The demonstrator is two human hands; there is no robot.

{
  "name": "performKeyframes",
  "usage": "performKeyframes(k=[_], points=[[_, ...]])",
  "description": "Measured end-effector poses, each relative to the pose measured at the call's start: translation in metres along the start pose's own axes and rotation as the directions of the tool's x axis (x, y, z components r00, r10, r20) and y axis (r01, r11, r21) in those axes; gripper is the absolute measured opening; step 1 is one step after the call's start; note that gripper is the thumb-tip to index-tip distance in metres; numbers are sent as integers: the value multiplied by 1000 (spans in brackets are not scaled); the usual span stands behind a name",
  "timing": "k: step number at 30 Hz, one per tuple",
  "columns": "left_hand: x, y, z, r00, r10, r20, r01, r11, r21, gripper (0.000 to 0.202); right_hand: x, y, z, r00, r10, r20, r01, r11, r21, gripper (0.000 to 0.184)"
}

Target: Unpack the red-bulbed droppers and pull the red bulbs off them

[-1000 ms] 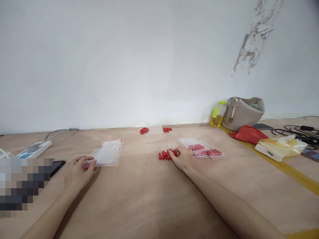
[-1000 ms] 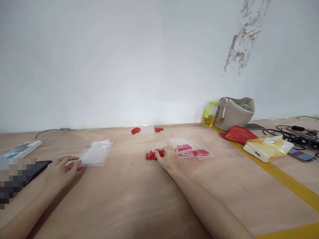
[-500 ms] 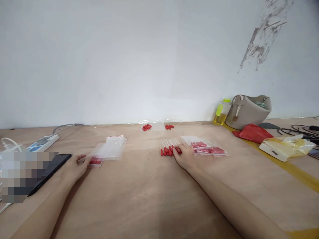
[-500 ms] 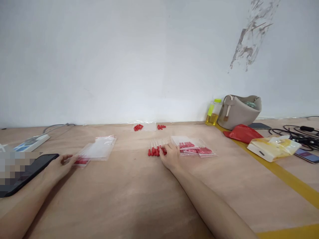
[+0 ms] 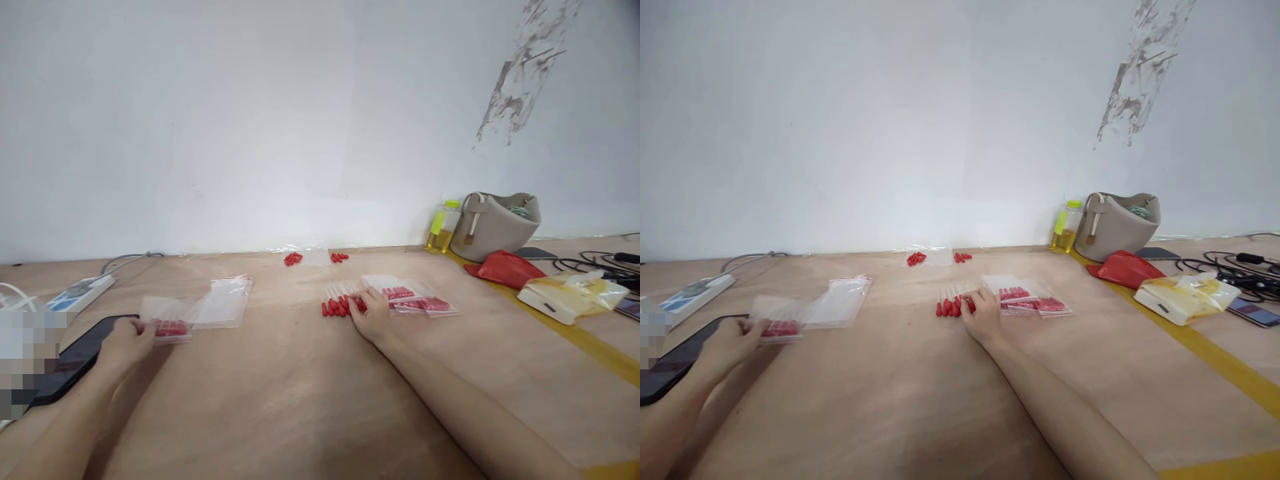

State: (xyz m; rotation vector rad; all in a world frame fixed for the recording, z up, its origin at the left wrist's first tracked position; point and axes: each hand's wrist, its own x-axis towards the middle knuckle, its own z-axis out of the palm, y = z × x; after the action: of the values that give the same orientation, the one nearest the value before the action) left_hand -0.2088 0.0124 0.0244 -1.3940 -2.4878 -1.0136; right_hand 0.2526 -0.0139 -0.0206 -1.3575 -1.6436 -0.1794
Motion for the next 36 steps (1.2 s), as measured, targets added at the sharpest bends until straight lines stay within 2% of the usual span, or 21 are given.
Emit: performKeyframes(k=[3,5,7,9,11,12,13,16,18,20,23,25,26,27,28,29,30,31,33,35,36], points=[[-10,16,-16,994,-27,-105,34,997,66,28,0,0,0,1000,-14,-11,14,1000,-2,12],[-19,29,-21,969,87,-231,-83,996,27,33,0,0,0,999,-33,-11,33,999,-3,12],[-31,40,-18,944,179,-277,-211,973,-89,33,-1,-1,0,998,-55,-13,55,998,2,12],[-45,52,-8,965,181,-188,-238,906,-349,30,-2,-4,-1,998,-67,-14,68,997,24,12],[-65,66,8,982,183,46,-103,725,-681,27,-5,-11,-1,998,-62,5,61,996,68,11],[-78,75,15,962,224,156,-24,639,-769,28,-7,-16,-1,998,-58,28,55,994,98,11],[-91,84,22,940,253,228,30,605,-795,27,-10,-23,-1,997,-58,60,50,991,128,11],[-135,115,36,844,369,390,138,553,-821,33,-21,-46,-2,978,-73,193,38,983,178,9],[-162,135,39,786,398,473,224,529,-818,38,-27,-61,-3,956,-48,289,3,988,154,9],[-183,149,37,717,432,547,341,467,-816,42,-32,-73,-6,929,18,369,-60,993,104,19],[-204,157,25,569,500,652,510,408,-758,48,-33,-81,-10,884,126,451,-168,984,54,32],[-211,155,14,433,531,728,524,509,-683,58,-32,-82,-11,848,188,496,-239,970,41,33],[-212,152,9,338,546,767,481,600,-639,64,-30,-81,-11,827,219,518,-276,960,36,31],[-212,150,4,238,560,794,396,690,-606,69,-29,-79,-11,804,250,539,-315,949,30,29],[-209,148,1,162,576,801,272,754,-598,70,-27,-78,-10,783,278,556,-349,937,24,26],[-205,146,-1,134,604,786,126,776,-618,66,-26,-77,-10,765,300,570,-378,926,19,23],[-199,146,0,156,653,741,-31,754,-657,57,-25,-76,-9,753,316,577,-399,917,18,21],[-192,146,2,209,720,662,-193,694,-694,47,-24,-75,-7,749,326,577,-411,911,18,19],[-175,148,11,291,850,439,-488,527,-696,36,-24,-74,-4,756,321,571,-415,909,38,17],[-158,150,23,245,921,304,-674,387,-630,42,-26,-74,-1,771,293,565,-404,911,79,15],[-152,150,29,220,929,296,-717,360,-597,49,-27,-74,0,781,277,560,-396,913,101,14]])
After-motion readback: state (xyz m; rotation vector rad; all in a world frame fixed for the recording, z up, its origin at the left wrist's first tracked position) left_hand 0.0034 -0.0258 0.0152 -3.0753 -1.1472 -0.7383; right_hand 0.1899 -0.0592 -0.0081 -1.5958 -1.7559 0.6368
